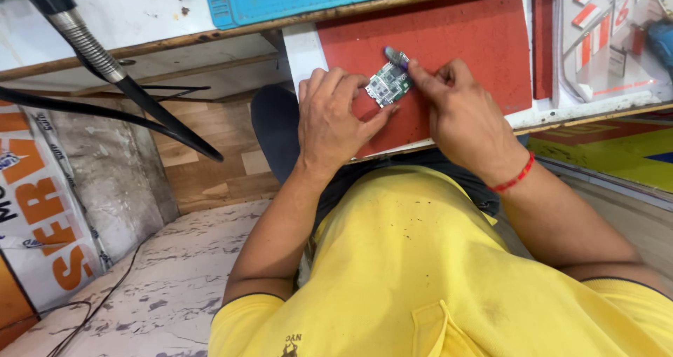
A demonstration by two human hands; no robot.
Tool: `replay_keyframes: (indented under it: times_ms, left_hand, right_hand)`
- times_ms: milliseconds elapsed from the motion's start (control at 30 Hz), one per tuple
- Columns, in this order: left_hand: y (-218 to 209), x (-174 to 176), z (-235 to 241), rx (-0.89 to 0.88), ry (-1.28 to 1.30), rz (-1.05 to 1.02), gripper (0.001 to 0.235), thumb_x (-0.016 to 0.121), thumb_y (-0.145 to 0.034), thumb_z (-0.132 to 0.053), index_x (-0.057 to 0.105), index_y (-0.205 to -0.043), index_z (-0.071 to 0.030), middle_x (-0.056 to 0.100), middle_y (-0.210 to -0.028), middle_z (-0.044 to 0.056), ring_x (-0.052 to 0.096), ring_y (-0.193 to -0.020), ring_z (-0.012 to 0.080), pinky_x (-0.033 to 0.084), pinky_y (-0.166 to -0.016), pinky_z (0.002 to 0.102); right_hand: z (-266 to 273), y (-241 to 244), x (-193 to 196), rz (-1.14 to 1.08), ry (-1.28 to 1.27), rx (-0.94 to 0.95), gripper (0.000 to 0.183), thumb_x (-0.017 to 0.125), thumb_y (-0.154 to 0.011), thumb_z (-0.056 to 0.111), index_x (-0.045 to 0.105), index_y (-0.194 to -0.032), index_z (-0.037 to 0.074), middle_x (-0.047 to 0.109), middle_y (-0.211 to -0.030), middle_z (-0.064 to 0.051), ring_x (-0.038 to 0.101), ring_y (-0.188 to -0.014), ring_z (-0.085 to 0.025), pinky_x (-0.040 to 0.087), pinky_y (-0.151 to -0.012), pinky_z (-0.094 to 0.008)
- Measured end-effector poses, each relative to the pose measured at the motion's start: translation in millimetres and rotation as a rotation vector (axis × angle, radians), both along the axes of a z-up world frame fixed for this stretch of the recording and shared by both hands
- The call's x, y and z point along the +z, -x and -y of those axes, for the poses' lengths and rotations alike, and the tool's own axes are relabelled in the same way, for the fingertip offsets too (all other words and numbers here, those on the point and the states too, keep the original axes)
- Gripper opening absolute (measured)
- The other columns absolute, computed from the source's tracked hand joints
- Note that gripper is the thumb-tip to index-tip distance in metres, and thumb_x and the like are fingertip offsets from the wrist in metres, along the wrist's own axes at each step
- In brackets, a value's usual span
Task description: The person cleans a small circuit board using a toothbrush and a liquid from a small bottle. They then use a hot air gun to heat the board and continue cleaning with the toothbrush. The person works on a red mat on a cluttered workbench.
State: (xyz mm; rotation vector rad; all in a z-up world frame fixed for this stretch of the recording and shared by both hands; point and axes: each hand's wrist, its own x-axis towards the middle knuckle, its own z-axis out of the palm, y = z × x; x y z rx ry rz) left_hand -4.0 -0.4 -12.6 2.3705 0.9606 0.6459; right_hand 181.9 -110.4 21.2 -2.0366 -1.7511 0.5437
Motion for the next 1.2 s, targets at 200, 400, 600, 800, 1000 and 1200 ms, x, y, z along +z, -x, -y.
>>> replay_keyframes:
  times_ms: [200,400,600,800,1000,1200]
  left_hand:
    - [3,-3,1,-0.016,-0.041,0.042,0.048,0.093,-0.074,-0.04,0.072,-0.101,-0.006,0.063,-0.094,0.003,0.055,-0.091,0.0242,0.041,-0.083,0.041]
    - [4,-2,2,-0.014,-0.041,0.057,0.048,0.093,-0.076,-0.04,0.071,-0.101,-0.005,0.062,-0.095,0.004,0.055,-0.092,0.0239,0.041,-0.083,0.04]
    - [4,-5,1,-0.036,-0.038,0.05,0.044,0.093,-0.074,-0.038,0.072,-0.096,-0.006,0.059,-0.092,0.005,0.054,-0.091,0.024,0.04,-0.083,0.04]
    - [2,-3,2,-0.031,-0.021,0.043,0.043,0.095,-0.076,-0.038,0.073,-0.095,-0.007,0.058,-0.087,0.003,0.052,-0.087,0.0236,0.039,-0.081,0.04]
    - [4,-2,1,-0.046,-0.074,0.067,0.042,0.093,-0.076,-0.035,0.073,-0.099,-0.007,0.058,-0.092,0.005,0.053,-0.091,0.0256,0.039,-0.083,0.04]
    - [2,-1,4,-0.023,-0.054,0.054,0.041,0.094,-0.076,-0.035,0.071,-0.095,-0.007,0.058,-0.088,0.003,0.053,-0.087,0.0241,0.038,-0.08,0.04]
  right_hand:
    - [3,4,-3,0.086,0.028,-0.014,0.053,0.056,-0.095,-0.002,0.063,-0.145,0.014,0.06,-0.111,-0.019,0.067,-0.081,-0.04,0.056,-0.068,-0.051]
    - [20,5,9,0.045,0.129,0.077,0.064,0.052,-0.083,-0.007,0.06,-0.144,0.01,0.06,-0.113,-0.02,0.066,-0.076,-0.04,0.056,-0.061,-0.049]
    - [-2,0,-14,0.04,-0.06,0.014,0.054,0.056,-0.097,-0.005,0.06,-0.149,0.011,0.06,-0.117,-0.02,0.065,-0.088,-0.042,0.056,-0.074,-0.05]
    - [23,0,-4,0.063,0.016,-0.012,0.06,0.054,-0.09,-0.007,0.062,-0.145,0.015,0.06,-0.109,-0.02,0.067,-0.083,-0.04,0.057,-0.071,-0.05]
    - [15,-2,-12,0.02,-0.005,0.096,0.056,0.058,-0.093,-0.005,0.063,-0.144,0.017,0.061,-0.109,-0.018,0.066,-0.082,-0.039,0.056,-0.067,-0.048]
    - [24,-13,-7,0.066,0.004,0.121,0.062,0.058,-0.088,-0.005,0.062,-0.147,0.016,0.061,-0.109,-0.017,0.065,-0.076,-0.038,0.056,-0.066,-0.047]
